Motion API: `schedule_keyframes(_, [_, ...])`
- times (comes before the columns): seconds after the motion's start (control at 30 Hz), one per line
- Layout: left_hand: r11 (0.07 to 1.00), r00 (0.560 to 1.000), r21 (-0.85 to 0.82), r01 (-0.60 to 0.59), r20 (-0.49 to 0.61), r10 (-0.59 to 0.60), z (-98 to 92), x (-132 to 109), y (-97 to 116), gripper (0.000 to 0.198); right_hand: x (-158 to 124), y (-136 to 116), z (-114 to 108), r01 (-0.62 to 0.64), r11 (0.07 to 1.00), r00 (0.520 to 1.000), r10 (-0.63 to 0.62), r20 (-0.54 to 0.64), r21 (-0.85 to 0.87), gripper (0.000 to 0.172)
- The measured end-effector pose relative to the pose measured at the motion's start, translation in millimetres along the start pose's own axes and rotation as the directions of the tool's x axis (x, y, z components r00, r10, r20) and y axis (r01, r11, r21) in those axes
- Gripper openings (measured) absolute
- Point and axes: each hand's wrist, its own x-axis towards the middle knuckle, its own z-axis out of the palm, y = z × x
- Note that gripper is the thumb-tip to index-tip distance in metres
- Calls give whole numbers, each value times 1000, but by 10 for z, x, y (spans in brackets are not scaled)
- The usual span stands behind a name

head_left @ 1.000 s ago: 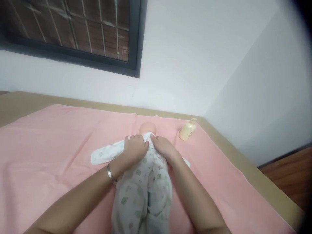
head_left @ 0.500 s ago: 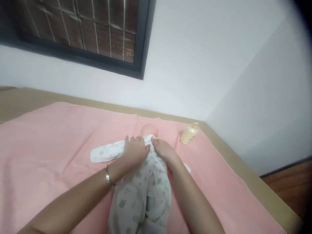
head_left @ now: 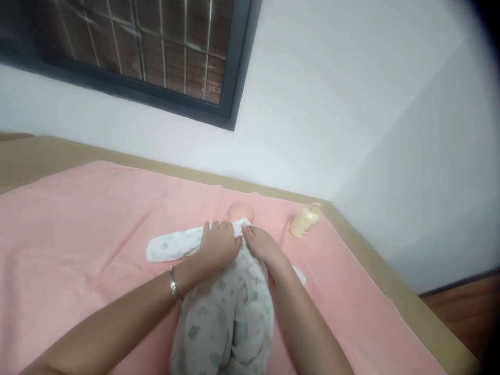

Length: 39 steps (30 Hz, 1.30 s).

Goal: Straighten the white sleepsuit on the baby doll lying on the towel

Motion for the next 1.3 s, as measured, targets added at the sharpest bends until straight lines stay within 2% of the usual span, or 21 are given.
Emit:
schedule_keyframes(0.1, [990,993,-110,86,88,-77,32,116,-109,53,-15,4,-5,-20,1000,1000,20,7,8,72])
schedule_keyframes(0.17, [970,981,-206,132,167,-98,42,202,-202,61,-71,-35,-15,-3,1000,1000,3,3,11,72])
schedule_keyframes(0.23, [954,974,-255,160,200,-110,44,243,-257,64,-123,-78,-15,24,1000,1000,-24,-12,12,72])
schedule_keyframes(0.3, [958,979,-239,156,164,-119,41,219,-247,64,-133,-92,1,42,999,999,-41,-31,14,73])
schedule_keyframes(0.37, [979,991,-162,120,84,-108,31,139,-172,59,-85,-56,30,36,999,998,-35,-42,15,75])
schedule_keyframes(0.5, [999,999,29,21,-43,-20,-9,-47,19,43,84,109,76,-51,999,997,51,-59,6,78])
schedule_keyframes(0.6, [999,1000,37,21,-7,-21,-10,-62,34,42,109,157,60,-39,999,997,40,-59,24,76])
schedule_keyframes(0.73, [986,988,-121,111,117,-97,37,92,-120,55,-40,-3,20,-2,998,999,-1,-47,-65,71])
schedule_keyframes(0.9, [944,954,-242,226,249,-165,30,284,-228,51,-114,-168,88,-13,986,990,-11,-141,-168,66])
schedule_keyframes(1.0, [928,945,-254,271,254,-206,39,336,-218,54,13,-101,165,-131,970,980,95,-177,-203,63])
schedule_keyframes(1.1, [914,944,-280,293,237,-229,104,360,-234,57,157,7,222,-219,959,969,192,-156,-178,63])
schedule_keyframes(1.3, [909,954,-306,283,188,-233,199,404,-318,49,260,74,296,-190,971,962,155,-225,-142,54])
